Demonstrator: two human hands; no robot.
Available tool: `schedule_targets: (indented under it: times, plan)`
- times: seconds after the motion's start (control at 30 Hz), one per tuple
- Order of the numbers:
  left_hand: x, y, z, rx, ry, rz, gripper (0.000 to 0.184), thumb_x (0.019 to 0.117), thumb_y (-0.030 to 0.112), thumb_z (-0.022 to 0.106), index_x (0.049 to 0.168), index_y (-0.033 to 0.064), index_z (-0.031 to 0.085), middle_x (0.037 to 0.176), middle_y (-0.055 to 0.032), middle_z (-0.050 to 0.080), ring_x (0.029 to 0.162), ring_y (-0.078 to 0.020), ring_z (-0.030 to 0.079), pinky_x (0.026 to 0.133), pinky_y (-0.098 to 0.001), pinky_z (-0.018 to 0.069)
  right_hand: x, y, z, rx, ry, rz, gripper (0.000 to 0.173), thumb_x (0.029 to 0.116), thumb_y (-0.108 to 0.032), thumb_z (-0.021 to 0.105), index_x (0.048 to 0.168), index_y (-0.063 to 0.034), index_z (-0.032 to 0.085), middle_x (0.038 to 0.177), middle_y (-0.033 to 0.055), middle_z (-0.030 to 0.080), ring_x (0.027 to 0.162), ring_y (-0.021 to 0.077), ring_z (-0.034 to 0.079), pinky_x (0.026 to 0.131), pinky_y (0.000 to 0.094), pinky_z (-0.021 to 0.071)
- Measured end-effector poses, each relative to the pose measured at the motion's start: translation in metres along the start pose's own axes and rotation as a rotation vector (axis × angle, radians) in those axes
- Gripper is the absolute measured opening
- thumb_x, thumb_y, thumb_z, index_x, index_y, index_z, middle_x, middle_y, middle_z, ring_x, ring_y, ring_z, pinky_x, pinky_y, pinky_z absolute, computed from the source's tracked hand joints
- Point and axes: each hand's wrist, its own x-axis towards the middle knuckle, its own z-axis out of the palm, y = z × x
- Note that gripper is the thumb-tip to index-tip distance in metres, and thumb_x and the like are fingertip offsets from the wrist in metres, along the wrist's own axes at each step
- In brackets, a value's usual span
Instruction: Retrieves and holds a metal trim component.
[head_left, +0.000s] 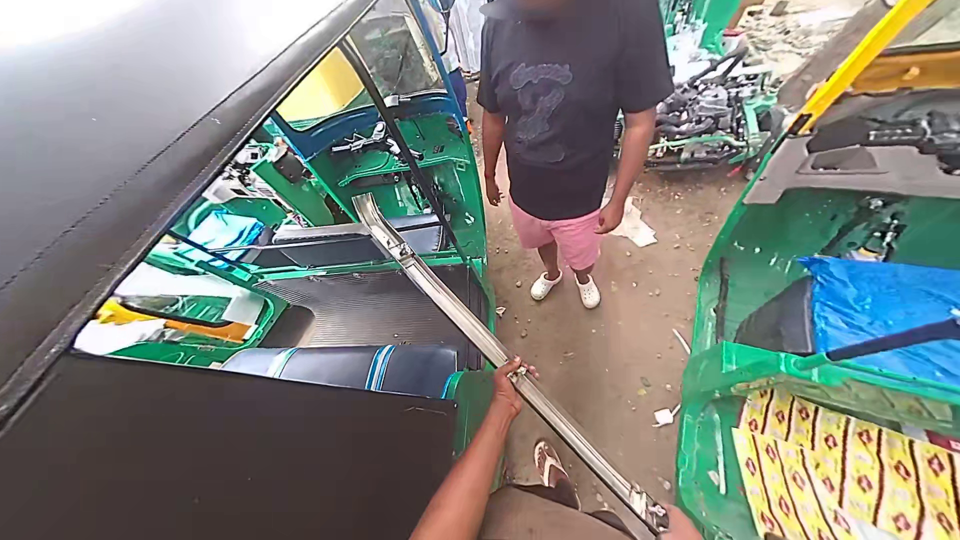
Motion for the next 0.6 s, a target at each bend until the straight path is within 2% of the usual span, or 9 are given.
schedule_targets:
  times: [0.17, 0.27, 0.3, 0.33, 0.37, 0.43, 0.47, 0.5, 0.6]
  plan:
    - [-0.034, -0.047, -0.012, 0.115, -0.170, -0.066, 0.012, 0.1010, 0.011, 0.045, 0.098, 0.0052, 0.056, 0.073, -0.0090, 0.065, 0.069, -0.0253, 0.069, 0.070, -0.0450, 0.0612, -0.027, 0.049, 0.092, 0.001, 0.046, 0.187, 0.065, 0.0644, -0.021, 0.089, 0.125, -0.0081, 0.068, 0.117, 0.0210, 0.071, 0.112, 0.0405, 0.066, 0.093, 0.0650, 0.0515]
    - [-0.074, -0.065, -0.017, 0.194, -0.270, -0.083, 0.015, 0.0999, 0.011, 0.044, 0.097, 0.0048, 0.057, 0.074, -0.0085, 0.067, 0.072, -0.0248, 0.071, 0.075, -0.0456, 0.0616, -0.047, 0.063, 0.143, 0.046, 0.091, 0.271, 0.077, 0.0638, -0.024, 0.091, 0.134, -0.0107, 0.064, 0.130, 0.0202, 0.066, 0.124, 0.0393, 0.061, 0.101, 0.0621, 0.0494]
    - [-0.093, -0.078, -0.018, 0.222, -0.327, -0.104, 0.016, 0.0989, 0.012, 0.044, 0.097, 0.0052, 0.058, 0.074, -0.0076, 0.068, 0.073, -0.0247, 0.072, 0.077, -0.0463, 0.0618, -0.064, 0.074, 0.160, 0.101, 0.107, 0.299, 0.078, 0.0663, -0.024, 0.091, 0.137, -0.0097, 0.062, 0.133, 0.0208, 0.064, 0.126, 0.0392, 0.060, 0.103, 0.0609, 0.0492]
    - [-0.114, -0.089, -0.025, 0.244, -0.405, -0.138, 0.014, 0.0966, 0.014, 0.048, 0.098, 0.0057, 0.059, 0.077, -0.0072, 0.070, 0.076, -0.0247, 0.072, 0.080, -0.0474, 0.0617, -0.085, 0.084, 0.180, 0.151, 0.120, 0.323, 0.080, 0.0680, -0.023, 0.090, 0.140, -0.0090, 0.059, 0.134, 0.0213, 0.063, 0.127, 0.0393, 0.059, 0.104, 0.0601, 0.0490]
    - [-0.132, -0.094, -0.034, 0.255, -0.505, -0.196, 0.014, 0.0916, 0.017, 0.057, 0.100, 0.0064, 0.062, 0.081, -0.0076, 0.071, 0.081, -0.0254, 0.073, 0.085, -0.0492, 0.0608, -0.106, 0.090, 0.202, 0.193, 0.124, 0.343, 0.081, 0.0694, -0.022, 0.088, 0.142, -0.0083, 0.056, 0.136, 0.0218, 0.062, 0.128, 0.0398, 0.058, 0.105, 0.0599, 0.0485]
    - [-0.160, -0.102, -0.044, 0.223, -0.748, -0.365, 0.038, 0.0753, 0.022, 0.083, 0.107, 0.0061, 0.069, 0.096, -0.0125, 0.074, 0.095, -0.0306, 0.073, 0.095, -0.0559, 0.0565, -0.142, 0.110, 0.231, 0.245, 0.158, 0.364, 0.079, 0.0712, -0.019, 0.085, 0.143, -0.0063, 0.054, 0.135, 0.0224, 0.061, 0.129, 0.0401, 0.057, 0.105, 0.0595, 0.0483]
    - [-0.177, -0.102, -0.052, 0.229, -0.880, -0.457, 0.045, 0.0730, 0.025, 0.086, 0.111, 0.0067, 0.070, 0.103, -0.0142, 0.074, 0.102, -0.0329, 0.071, 0.099, -0.0585, 0.0537, -0.165, 0.119, 0.256, 0.272, 0.168, 0.377, 0.078, 0.0715, -0.018, 0.084, 0.143, -0.0069, 0.054, 0.135, 0.0219, 0.062, 0.128, 0.0393, 0.058, 0.104, 0.0592, 0.0489]
    - [-0.193, -0.103, -0.056, 0.237, -1.025, -0.541, 0.047, 0.0751, 0.025, 0.085, 0.116, 0.0074, 0.070, 0.109, -0.0152, 0.073, 0.108, -0.0347, 0.069, 0.103, -0.0604, 0.0510, -0.187, 0.127, 0.281, 0.299, 0.183, 0.391, 0.078, 0.0716, -0.018, 0.083, 0.143, -0.0076, 0.054, 0.135, 0.0211, 0.062, 0.128, 0.0381, 0.059, 0.105, 0.0583, 0.0488]
    - [-0.241, -0.118, -0.037, 0.289, -1.403, -0.735, 0.049, 0.0792, 0.024, 0.084, 0.122, 0.0087, 0.066, 0.119, -0.0161, 0.070, 0.117, -0.0371, 0.065, 0.110, -0.0616, 0.0448, -0.240, 0.150, 0.330, 0.412, 0.257, 0.410, 0.077, 0.0718, -0.017, 0.085, 0.142, -0.0057, 0.056, 0.137, 0.0223, 0.061, 0.130, 0.0381, 0.057, 0.109, 0.0569, 0.0463]
